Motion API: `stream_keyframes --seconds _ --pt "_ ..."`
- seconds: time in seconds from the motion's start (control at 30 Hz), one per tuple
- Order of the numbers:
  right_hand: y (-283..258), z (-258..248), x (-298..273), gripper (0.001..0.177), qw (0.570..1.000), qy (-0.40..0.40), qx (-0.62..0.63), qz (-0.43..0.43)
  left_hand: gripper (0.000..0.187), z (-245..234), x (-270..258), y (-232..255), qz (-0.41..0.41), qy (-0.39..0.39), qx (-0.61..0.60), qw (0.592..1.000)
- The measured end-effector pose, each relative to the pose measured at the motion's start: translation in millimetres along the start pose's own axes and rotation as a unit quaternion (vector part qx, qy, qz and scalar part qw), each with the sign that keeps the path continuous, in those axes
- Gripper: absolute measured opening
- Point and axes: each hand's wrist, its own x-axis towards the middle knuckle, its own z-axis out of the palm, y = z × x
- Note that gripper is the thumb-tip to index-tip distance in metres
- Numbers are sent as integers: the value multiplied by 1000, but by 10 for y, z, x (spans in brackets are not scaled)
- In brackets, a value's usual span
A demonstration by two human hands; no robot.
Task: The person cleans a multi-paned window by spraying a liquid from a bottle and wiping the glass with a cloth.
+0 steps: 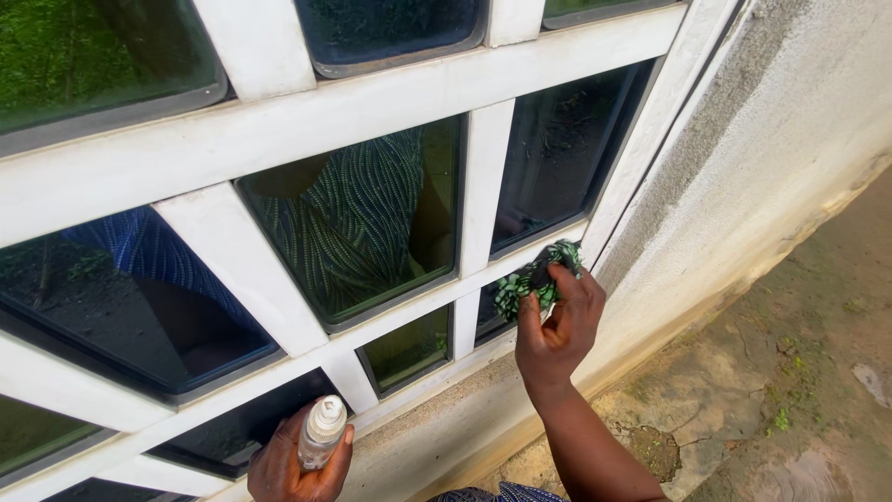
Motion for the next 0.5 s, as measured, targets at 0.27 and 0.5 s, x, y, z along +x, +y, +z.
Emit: stream_keyframes --seconds 0.27,0.5 --pt "247 -165 -440 27 968 -128 -142 -165 58 81 14 -88 73 3 10 997" --pt "563 -276 -296 27 980 -66 -148 -117 55 -18 91 -27 111 -6 14 994"
